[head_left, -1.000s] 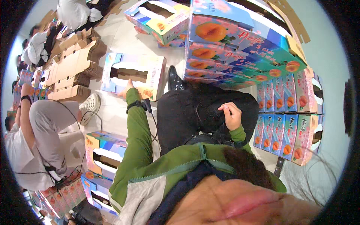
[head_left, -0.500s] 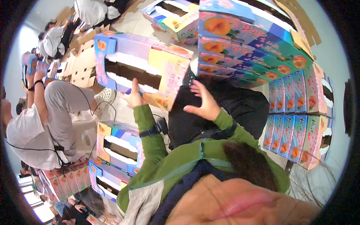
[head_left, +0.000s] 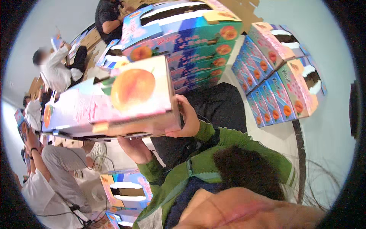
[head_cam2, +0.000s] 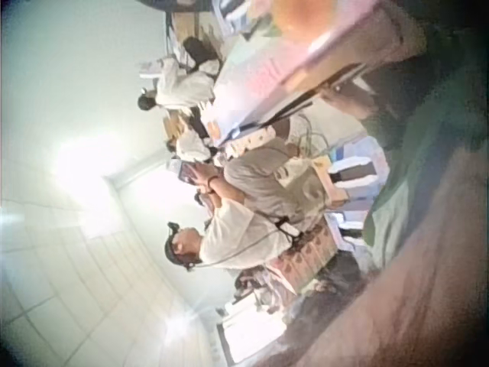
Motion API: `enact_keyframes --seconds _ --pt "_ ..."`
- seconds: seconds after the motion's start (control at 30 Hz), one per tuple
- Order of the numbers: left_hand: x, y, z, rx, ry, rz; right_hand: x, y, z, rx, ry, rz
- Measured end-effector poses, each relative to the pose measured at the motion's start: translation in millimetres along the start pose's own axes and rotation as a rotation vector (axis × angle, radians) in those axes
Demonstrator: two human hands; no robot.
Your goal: Assembling and stacking cardboard peach boxes on the floor.
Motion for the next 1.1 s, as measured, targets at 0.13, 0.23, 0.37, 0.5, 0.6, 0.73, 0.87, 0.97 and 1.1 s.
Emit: enact_keyframes --seconds 0.13,0.23,0.37,0.5,0.6,0.73,0.87,0.97,1.1 --pt "38.9 -10.5 30.9 0.049 -0.242 0.018 -36.3 -38.8 2.1 -0.008 0.310 0.005" --pt "77.1 -15.2 53.2 0.097 -0.562 -0.101 -91.3 -75.9 17.5 0.097 0.482 -0.167" --pt "130.2 -20.3 72.6 0.124 -0.910 -0.237 -176.0 -135.3 34.2 -0.101 0.818 -0.125" --pt "167.0 -31.8 79.7 0.019 -1.215 -0.582 -265.1 -225.7 55.9 -0.333 0.861 0.080" --pt "189.8 -52.4 77.0 0.010 -1.369 -0.718 -321.4 -282.8 81.4 -0.285 1.044 0.307" --pt "222.9 -86.4 62.1 -0.016 -1.512 -0.856 -409.8 -366.7 112.7 -0.150 1.106 0.393" --pt "271.1 -134.1 47.3 -0.339 -1.483 -0.583 -496.5 -405.5 119.7 0.173 0.994 0.384" --pt "312.3 -175.4 50.9 -0.591 -1.403 -0.398 -540.2 -392.3 101.9 0.342 0.925 0.408" --pt "349.2 -218.7 85.4 -0.965 -1.284 -0.235 -579.6 -349.9 59.3 0.700 0.696 0.395"
Point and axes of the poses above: each hand's wrist, its own z-axis away from the middle knuckle, its own x-axis out of the palm, y = z × x, the point moved 1 cm from there along -z, towards the middle knuckle, and after that the axes turned 9 degrees about -x, right-handed, at the moved point
